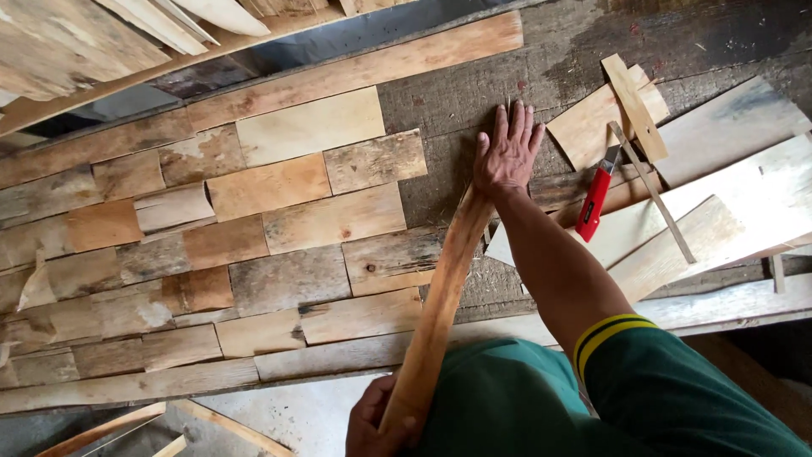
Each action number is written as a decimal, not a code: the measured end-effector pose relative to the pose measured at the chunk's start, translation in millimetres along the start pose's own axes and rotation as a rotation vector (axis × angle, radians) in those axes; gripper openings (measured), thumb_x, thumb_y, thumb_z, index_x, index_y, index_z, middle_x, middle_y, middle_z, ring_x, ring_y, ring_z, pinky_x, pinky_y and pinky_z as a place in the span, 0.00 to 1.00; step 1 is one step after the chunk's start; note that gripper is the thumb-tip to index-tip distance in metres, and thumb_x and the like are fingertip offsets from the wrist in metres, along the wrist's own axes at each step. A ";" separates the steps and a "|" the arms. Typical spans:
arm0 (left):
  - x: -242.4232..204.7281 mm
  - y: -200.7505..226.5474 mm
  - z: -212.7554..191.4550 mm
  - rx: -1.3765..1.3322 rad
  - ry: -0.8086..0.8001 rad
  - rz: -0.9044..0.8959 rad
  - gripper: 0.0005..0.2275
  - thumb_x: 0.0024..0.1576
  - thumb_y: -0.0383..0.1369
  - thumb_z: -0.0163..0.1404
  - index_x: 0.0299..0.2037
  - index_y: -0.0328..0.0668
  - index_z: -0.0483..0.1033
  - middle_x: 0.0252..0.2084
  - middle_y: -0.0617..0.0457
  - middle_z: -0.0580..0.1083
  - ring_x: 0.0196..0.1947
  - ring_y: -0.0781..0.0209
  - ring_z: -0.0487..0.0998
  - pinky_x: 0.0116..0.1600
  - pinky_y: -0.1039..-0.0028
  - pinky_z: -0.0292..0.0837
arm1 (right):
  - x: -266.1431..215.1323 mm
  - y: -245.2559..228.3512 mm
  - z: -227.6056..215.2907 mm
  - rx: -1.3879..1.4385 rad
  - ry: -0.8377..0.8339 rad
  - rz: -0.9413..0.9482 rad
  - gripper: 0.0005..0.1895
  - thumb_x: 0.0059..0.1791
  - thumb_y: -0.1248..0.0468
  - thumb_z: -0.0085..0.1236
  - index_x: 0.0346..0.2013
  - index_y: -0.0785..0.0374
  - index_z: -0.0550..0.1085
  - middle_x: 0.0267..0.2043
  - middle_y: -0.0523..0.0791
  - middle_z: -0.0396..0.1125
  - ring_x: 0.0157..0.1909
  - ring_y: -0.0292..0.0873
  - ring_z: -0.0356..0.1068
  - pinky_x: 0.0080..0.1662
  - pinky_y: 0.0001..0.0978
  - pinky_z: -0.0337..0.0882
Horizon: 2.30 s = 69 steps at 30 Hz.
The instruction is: Cutting and fitting wooden pieces to create a decorative wood panel.
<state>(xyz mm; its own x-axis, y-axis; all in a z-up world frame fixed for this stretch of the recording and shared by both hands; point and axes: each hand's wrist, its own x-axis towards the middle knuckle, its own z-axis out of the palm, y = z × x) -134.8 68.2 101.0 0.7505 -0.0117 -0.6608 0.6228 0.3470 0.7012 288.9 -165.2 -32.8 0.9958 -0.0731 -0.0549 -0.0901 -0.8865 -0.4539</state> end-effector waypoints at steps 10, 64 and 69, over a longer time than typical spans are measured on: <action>-1.4 -13.3 15.7 0.318 -0.122 0.120 0.28 0.52 0.27 0.62 0.63 0.37 0.68 0.56 0.47 0.79 0.60 0.57 0.78 0.65 0.67 0.67 | 0.5 -1.8 5.9 0.001 0.021 -0.017 0.36 0.58 0.46 0.34 0.77 0.62 0.54 0.81 0.57 0.38 0.81 0.59 0.30 0.75 0.60 0.28; 35.5 38.0 22.0 -0.195 0.496 0.335 0.16 0.63 0.35 0.46 0.55 0.28 0.71 0.51 0.45 0.78 0.50 0.55 0.81 0.53 0.62 0.83 | -80.5 -14.4 23.1 -0.123 -0.224 -0.377 0.36 0.54 0.49 0.32 0.77 0.53 0.51 0.82 0.48 0.39 0.81 0.59 0.33 0.73 0.67 0.25; 32.1 32.0 29.6 0.147 0.590 0.208 0.15 0.62 0.35 0.50 0.51 0.29 0.79 0.36 0.46 0.80 0.32 0.60 0.76 0.37 0.73 0.72 | -75.5 -9.3 34.0 -0.160 -0.123 -0.467 0.35 0.54 0.52 0.36 0.76 0.56 0.52 0.81 0.49 0.40 0.80 0.61 0.35 0.71 0.70 0.27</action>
<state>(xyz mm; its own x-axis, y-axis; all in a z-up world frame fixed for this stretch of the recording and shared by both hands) -84.3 51.1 110.1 0.6376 0.5742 -0.5136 0.5324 0.1534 0.8325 214.0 -136.0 -54.8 0.9190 0.3940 0.0128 0.3778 -0.8710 -0.3140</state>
